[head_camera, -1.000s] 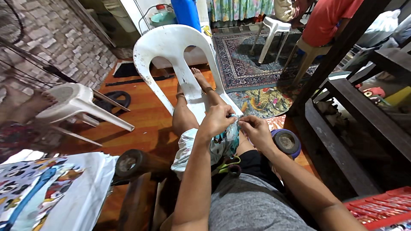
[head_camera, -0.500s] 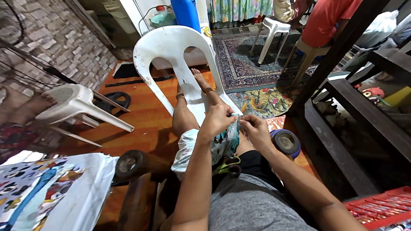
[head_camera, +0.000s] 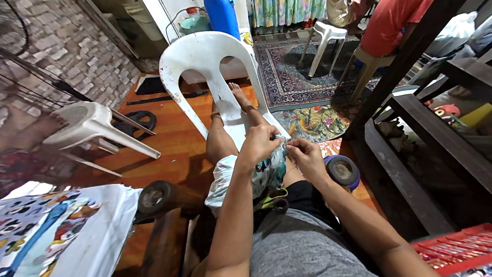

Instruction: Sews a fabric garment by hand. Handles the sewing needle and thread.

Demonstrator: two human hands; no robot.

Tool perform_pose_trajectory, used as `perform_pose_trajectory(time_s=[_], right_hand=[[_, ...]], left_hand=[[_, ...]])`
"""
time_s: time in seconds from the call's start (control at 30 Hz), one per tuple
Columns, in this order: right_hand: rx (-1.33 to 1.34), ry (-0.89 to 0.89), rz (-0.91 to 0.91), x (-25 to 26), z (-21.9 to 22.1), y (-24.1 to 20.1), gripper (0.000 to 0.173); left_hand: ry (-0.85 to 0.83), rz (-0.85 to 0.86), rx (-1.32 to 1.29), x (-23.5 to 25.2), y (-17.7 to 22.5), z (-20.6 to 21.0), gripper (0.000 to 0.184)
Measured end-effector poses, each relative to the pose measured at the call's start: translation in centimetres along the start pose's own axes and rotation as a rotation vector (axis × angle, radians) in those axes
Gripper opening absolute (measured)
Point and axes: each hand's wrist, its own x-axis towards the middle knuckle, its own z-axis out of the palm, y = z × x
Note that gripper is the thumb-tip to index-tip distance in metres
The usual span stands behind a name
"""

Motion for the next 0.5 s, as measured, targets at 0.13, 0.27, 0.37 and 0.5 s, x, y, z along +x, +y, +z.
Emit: perform_pose_trajectory(time_s=[0.13,0.27,0.37,0.5], right_hand=[[-0.020,-0.008,-0.012,-0.01,-0.13,0.10,0.010],[-0.032,-0.017,-0.006,-0.03,-0.20,-0.07,0.010],[-0.037,-0.016,0.003,0.00,-0.22,-0.09,0.010],[-0.047,-0.026,0.009,-0.01,-0.28,-0.07,0.010]], left_hand=[[-0.004,0.010,-0.009,0.03,-0.12,0.10,0.006],[-0.011,0.000,-0.001,0.04,0.02,0.05,0.007],[-0.016,-0.009,-0.001,-0.01,0.19,0.03,0.007],[-0.019,-0.009,0.005,0.03,0.12,0.06,0.006]])
